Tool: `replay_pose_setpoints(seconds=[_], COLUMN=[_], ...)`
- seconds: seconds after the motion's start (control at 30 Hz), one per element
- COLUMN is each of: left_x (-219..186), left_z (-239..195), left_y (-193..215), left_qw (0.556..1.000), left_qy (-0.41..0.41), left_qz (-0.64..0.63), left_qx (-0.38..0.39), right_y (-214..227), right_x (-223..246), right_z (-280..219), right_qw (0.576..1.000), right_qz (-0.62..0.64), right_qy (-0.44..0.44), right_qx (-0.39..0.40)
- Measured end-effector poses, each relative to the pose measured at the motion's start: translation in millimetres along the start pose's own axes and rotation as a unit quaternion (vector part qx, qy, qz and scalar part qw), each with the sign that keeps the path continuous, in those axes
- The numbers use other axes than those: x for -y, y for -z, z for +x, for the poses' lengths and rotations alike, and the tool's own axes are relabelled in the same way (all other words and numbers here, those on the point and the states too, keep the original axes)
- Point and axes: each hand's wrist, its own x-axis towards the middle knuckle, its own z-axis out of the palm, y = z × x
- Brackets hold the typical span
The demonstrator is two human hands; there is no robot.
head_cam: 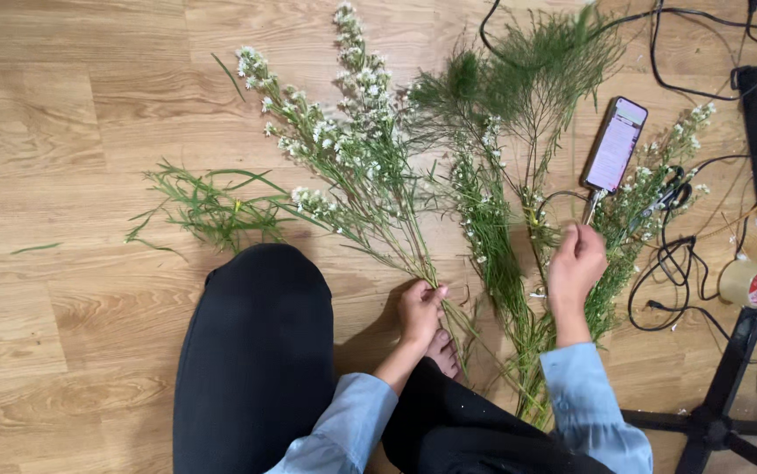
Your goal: The person strips leaves and small stems from the bottom of flower stalks by hand, gathering the flowers into a bunch.
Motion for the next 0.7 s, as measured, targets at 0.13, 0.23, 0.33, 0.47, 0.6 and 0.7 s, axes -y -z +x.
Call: replay_pose_setpoints(seconds=[0.13,0.23,0.33,0.47,0.6,0.7], left_x=[8,-11,1,1,-17,-31], left_z=[3,-8,-2,-2,-9,-18], left_y=[-1,1,1,0,-3,-3], left_qw=[1.000,1.000,1.000,0.999,0.999,0.999], left_qy=[-0.012,-0.004,-0.001,0.003,0.001,0.025], left_qz=[-0.005,0.000,-0.015,-0.015,0.001,0.015], left_qx=[-0.002,-0.011,-0.006,-0.028,-0.044,-0.034], right_y=[-3,-26,-32,20,81,102], right_x=[16,-21,-62,-24,36,50], right_z=[-3,1,18,38,37,13], right_qw=[0.953,0.909,0.896,0.951,0.977,0.983], right_qz=[-0.224,-0.311,-0.324,-0.148,0.060,0.110], right_qy=[0.198,0.278,0.304,0.271,0.201,0.120], right_qx=[-0.046,0.015,0.016,0.000,0.036,0.082])
